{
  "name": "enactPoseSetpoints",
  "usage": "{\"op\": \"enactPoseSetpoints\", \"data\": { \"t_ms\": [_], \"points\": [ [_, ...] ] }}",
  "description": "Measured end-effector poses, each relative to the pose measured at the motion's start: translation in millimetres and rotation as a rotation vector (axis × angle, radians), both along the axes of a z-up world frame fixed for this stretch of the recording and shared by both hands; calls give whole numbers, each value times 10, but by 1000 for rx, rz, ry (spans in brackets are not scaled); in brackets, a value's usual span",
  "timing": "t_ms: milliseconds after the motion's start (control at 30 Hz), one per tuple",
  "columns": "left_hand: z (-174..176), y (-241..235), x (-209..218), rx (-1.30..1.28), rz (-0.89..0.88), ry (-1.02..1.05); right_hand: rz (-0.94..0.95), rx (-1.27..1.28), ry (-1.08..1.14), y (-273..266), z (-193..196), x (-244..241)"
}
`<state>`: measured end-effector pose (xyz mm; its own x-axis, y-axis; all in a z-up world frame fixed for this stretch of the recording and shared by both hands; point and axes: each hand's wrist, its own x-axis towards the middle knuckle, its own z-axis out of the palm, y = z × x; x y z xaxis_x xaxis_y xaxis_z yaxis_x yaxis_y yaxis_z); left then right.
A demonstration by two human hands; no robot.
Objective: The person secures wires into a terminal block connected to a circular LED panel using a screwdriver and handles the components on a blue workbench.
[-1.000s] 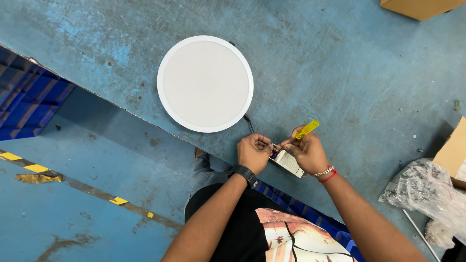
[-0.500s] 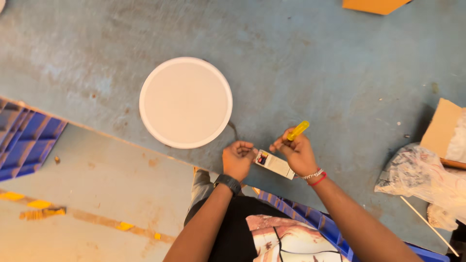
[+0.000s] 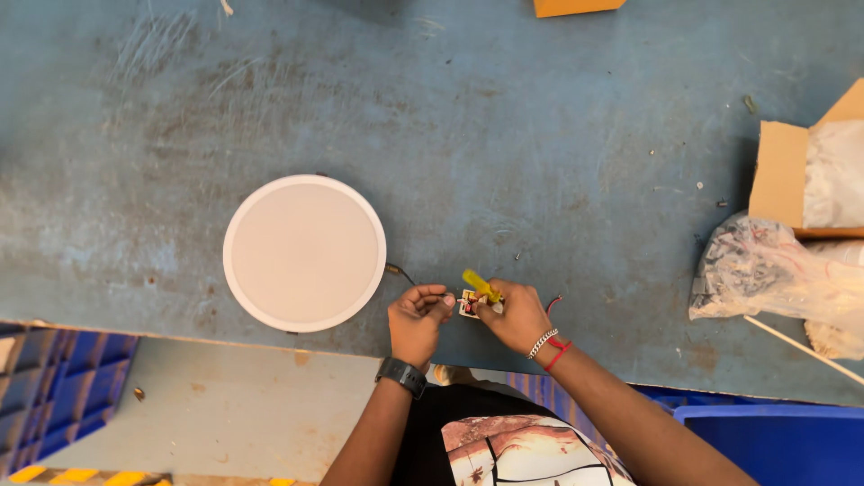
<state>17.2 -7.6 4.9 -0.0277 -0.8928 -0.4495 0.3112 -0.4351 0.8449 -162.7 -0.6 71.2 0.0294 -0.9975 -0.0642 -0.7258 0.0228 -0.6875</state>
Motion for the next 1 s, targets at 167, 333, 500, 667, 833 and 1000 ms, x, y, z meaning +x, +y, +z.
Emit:
{"op": "enactPoseSetpoints", "data": {
  "t_ms": [167, 333, 500, 667, 833, 1000],
  "points": [
    [167, 20, 57, 10, -6, 13, -53, 66, -194, 19, 89, 14],
    [244, 73, 173, -10, -89, -27, -23, 337, -455, 22, -108, 211],
    [205, 130, 473, 191, 82, -137, -26, 342, -424, 97, -187, 261],
    [115, -8, 785, 431, 362, 345, 23, 409, -569, 177, -198, 329],
    [131, -134, 899, 255, 487, 413, 152, 467, -636, 262, -125, 394],
    [506, -89, 1079, 179, 525, 481, 202, 510, -800, 297, -172, 273]
  ]
}}
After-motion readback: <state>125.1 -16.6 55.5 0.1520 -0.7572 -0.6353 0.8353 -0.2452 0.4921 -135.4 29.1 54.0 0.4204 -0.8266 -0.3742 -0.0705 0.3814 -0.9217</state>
